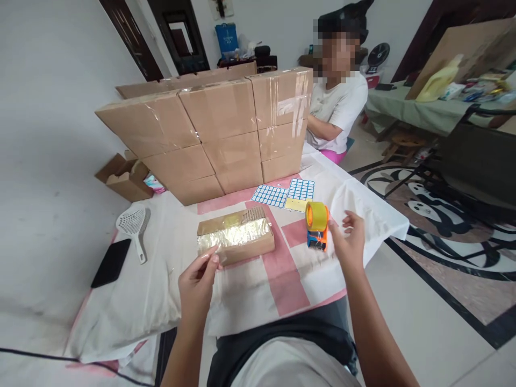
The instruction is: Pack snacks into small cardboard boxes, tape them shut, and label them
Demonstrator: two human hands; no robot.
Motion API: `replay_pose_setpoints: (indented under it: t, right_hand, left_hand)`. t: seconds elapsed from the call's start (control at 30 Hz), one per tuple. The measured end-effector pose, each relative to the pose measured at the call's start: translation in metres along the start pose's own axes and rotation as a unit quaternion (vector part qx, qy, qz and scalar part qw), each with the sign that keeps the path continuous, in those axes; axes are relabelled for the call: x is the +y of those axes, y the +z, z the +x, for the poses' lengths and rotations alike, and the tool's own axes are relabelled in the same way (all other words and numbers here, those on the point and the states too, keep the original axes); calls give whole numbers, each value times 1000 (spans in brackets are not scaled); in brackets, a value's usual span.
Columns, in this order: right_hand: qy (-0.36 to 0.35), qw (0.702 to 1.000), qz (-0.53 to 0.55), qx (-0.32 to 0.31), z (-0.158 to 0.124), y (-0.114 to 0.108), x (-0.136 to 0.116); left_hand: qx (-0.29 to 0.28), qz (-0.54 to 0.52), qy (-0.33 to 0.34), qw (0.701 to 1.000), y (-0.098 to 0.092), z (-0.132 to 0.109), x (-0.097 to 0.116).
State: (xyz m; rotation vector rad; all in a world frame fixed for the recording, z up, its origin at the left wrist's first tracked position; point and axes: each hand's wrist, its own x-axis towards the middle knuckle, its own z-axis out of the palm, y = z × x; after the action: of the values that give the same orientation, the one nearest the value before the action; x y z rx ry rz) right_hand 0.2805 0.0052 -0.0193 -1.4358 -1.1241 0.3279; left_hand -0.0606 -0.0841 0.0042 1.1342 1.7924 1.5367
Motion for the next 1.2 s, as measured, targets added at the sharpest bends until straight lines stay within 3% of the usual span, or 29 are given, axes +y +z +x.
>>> replay_pose_setpoints:
  t: [0.07,0.1,0.13,0.2,0.27,0.37,0.47,0.57,0.63,0.7,0.77,0.87,0.97,1.07,1.13,1.2]
  right_hand:
    - [-94,978,58,-176,-22,7,-47]
    - [-128,948,84,-278,-33,14,-70]
    - [-146,923,102,-342,-42,22,-91]
    - [-180,887,106,-413,-55,38,-124]
    - [-227,865,71,-442,-61,47,-142]
    - [-280,848,28,-450,-64,39,-153]
    - [-229,888,79,-390,-57,19,-157]
    - [-161,917,108,-348,-35,13,-159]
    - [-149,905,101,-385,-17,26,-156]
    - [-145,884,75,-439,-1,50,-150]
    - [-144,875,16,-461,10,79,-141]
    - [-146,879,-99,-443,15,120,-124]
    - [-153,881,-177,-412,12,143,-108]
    - [-164,880,-199,-399,6,150,-95]
    - [-176,882,-202,-389,4,152,-91]
    - [-183,893,-230,-340,12,152,-89]
  left_hand:
    - [-35,40,30,998,6,-8,0]
    - [-54,50,50,996,11,-12,0]
    - [-73,52,72,993,17,-17,0]
    - [-107,44,117,986,26,-25,0]
    - [-137,34,147,979,31,-32,0]
    - [-192,31,109,975,25,-38,-6]
    - [-222,47,-20,974,7,-37,-23]
    - [-128,48,-85,987,-12,-33,-35]
    - [-46,39,-65,996,-21,-32,-32]
    - [-2,30,-16,999,-23,-30,-20]
    - [-15,31,45,998,-18,-26,-6]
    - [-149,82,122,978,3,-9,10]
    - [-268,195,153,931,32,11,14]
    - [-287,298,148,898,53,22,9]
    - [-278,330,142,891,60,22,4]
    - [-269,337,139,891,63,20,-1]
